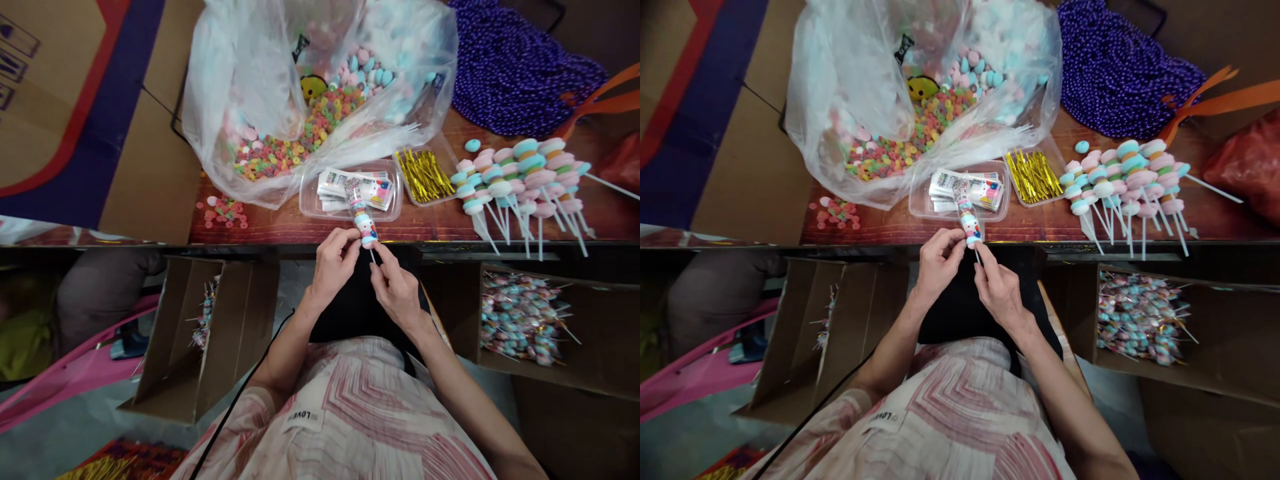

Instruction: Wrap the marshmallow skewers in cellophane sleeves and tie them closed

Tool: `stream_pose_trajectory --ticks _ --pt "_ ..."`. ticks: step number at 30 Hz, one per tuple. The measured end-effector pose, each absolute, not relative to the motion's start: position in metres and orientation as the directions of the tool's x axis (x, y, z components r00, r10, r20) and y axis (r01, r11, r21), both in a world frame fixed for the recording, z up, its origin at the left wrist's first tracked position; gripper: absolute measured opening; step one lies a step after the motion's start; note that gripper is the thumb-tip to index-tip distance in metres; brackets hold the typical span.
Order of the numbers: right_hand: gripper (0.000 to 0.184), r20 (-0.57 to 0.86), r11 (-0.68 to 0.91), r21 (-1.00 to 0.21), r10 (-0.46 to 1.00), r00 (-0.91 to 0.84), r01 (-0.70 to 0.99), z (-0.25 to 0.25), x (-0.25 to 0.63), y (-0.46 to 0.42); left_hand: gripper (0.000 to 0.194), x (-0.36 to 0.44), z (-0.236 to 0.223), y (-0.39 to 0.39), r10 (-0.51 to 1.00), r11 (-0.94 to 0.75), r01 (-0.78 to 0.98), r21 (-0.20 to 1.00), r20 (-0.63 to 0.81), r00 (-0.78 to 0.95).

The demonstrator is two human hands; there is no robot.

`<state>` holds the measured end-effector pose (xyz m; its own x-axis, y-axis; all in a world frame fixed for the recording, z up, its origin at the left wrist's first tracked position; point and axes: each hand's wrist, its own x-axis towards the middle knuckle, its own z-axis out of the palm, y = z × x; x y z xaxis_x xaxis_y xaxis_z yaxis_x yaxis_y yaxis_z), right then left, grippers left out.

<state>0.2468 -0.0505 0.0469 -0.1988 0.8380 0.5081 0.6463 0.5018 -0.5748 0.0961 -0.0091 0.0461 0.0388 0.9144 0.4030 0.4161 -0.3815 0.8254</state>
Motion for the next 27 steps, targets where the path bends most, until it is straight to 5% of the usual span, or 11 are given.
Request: stream_pose_trajectory --ticks 13,19,27 --pt "0.044 0.497 0.519 -0.574 0.835 -0.234 0.633 0.045 0.249 -0.049 0.011 0.096 0.038 0.001 0.909 -0.397 0.434 0.809 0.412 0.064" --pt "0.042 0.496 0.514 -0.412 0.819 -0.288 0.752 0.043 0.250 -0.048 0.017 0.100 0.036 -0.001 0.864 -0.440 0.486 0.756 0.503 0.000" --pt "0.042 0.466 0.546 -0.305 0.800 -0.378 0.780 0.047 0.252 -0.050 0.016 0.097 0.043 -0.006 0.889 -0.451 0.346 0.823 0.446 0.098"
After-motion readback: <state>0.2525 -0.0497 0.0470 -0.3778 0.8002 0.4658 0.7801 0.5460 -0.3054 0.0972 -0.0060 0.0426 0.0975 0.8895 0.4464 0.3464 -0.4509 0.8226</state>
